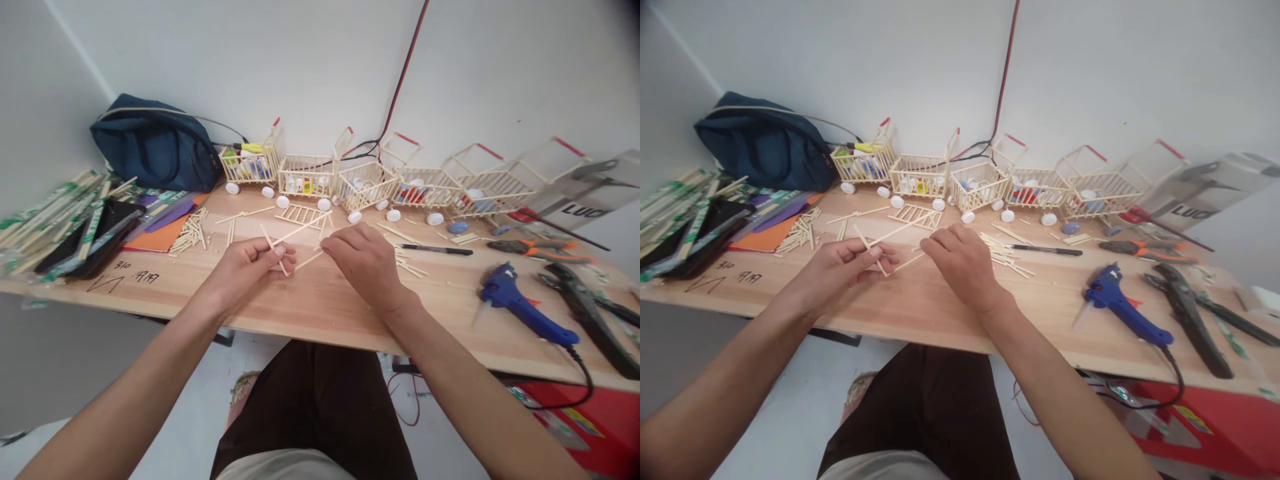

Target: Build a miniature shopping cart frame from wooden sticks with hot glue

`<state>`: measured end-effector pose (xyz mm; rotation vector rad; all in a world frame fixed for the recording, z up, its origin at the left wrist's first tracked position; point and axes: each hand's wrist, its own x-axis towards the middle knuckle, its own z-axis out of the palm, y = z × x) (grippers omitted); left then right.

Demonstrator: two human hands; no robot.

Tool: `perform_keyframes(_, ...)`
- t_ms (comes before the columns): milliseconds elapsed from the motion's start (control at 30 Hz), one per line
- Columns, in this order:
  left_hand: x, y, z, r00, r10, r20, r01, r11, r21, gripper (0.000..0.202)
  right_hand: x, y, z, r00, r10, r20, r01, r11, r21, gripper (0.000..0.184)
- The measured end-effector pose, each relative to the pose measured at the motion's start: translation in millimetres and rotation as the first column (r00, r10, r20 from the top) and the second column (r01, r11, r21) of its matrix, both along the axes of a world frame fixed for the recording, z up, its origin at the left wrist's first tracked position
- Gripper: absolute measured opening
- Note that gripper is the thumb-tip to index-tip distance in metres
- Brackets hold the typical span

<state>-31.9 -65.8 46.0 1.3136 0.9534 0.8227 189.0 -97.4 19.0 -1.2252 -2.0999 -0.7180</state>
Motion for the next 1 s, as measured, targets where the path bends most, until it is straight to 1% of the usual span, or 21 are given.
perform_keyframes(100, 2, 0, -1.2, 1.000, -0.018, 0.018, 0.018, 1.000, -0.006, 0.040, -3, -1, -0.6, 0.999, 0.044, 0.003, -0.044, 0.999, -0.013, 0.019)
perform_keyframes(167, 3, 1, -2.8, 1.000, -0.019, 0.024, 0.020, 1.000, -0.012, 0.039, -5, -2, 0.3, 0.996, 0.088, -0.034, -0.089, 0.996, -0.021, 0.018)
perform_keyframes(233, 4, 3, -5.3, 0.999, -0.011, 0.038, 0.012, 1.000, -0.022, 0.039, -7, -4, 2.0, 0.981, 0.156, -0.119, -0.161, 0.986, -0.034, 0.015)
perform_keyframes(300, 5, 6, -9.2, 0.999, -0.002, 0.052, 0.004, 0.999, -0.036, 0.040, -7, -6, 4.0, 0.934, 0.222, -0.280, -0.245, 0.968, -0.051, 0.012)
perform_keyframes(367, 5, 9, -14.1, 0.998, 0.007, 0.064, -0.004, 0.999, -0.049, 0.039, -5, -7, 5.8, 0.835, 0.214, -0.506, -0.287, 0.955, -0.071, 0.008)
perform_keyframes(400, 5, 10, -16.6, 0.997, 0.012, 0.070, -0.009, 0.999, -0.052, 0.039, -3, -7, 6.6, 0.763, 0.180, -0.621, -0.288, 0.954, -0.078, 0.006)
perform_keyframes(467, 5, 13, -21.1, 0.997, 0.020, 0.075, -0.016, 0.998, -0.055, 0.039, 3, -6, 8.0, 0.593, 0.102, -0.799, -0.275, 0.958, -0.081, 0.010)
perform_keyframes(533, 5, 14, -23.8, 0.998, 0.022, 0.065, -0.019, 0.998, -0.053, 0.038, 10, -3, 9.0, 0.428, 0.056, -0.902, -0.285, 0.955, -0.076, 0.019)
perform_keyframes(567, 5, 15, -24.6, 0.998, 0.023, 0.059, -0.019, 0.998, -0.054, 0.037, 13, -1, 9.5, 0.358, 0.044, -0.933, -0.306, 0.949, -0.072, 0.022)
perform_keyframes(633, 6, 16, -25.2, 0.998, 0.023, 0.056, -0.019, 0.998, -0.060, 0.037, 16, 2, 10.6, 0.246, 0.016, -0.969, -0.365, 0.928, -0.078, 0.028)
perform_keyframes(667, 7, 16, -25.4, 0.998, 0.022, 0.059, -0.018, 0.998, -0.065, 0.038, 16, 2, 11.3, 0.203, 0.004, -0.979, -0.396, 0.915, -0.078, 0.030)
perform_keyframes(767, 10, 17, -26.2, 0.997, 0.031, 0.071, -0.026, 0.997, -0.071, 0.039, 15, 2, 14.0, 0.108, -0.013, -0.994, -0.483, 0.873, -0.063, 0.029)
perform_keyframes(867, 12, 18, -27.3, 0.994, 0.053, 0.098, -0.048, 0.997, -0.060, 0.039, 13, 1, 15.9, 0.038, -0.033, -0.999, -0.544, 0.838, -0.049, 0.028)
perform_keyframes(933, 13, 18, -27.5, 0.989, 0.070, 0.133, -0.064, 0.997, -0.053, 0.039, 14, 2, 15.7, 0.022, -0.066, -0.998, -0.557, 0.828, -0.067, 0.029)
perform_keyframes(1000, 13, 18, -26.9, 0.984, 0.073, 0.160, -0.066, 0.997, -0.050, 0.039, 16, 4, 14.5, 0.031, -0.115, -0.993, -0.566, 0.817, -0.113, 0.032)
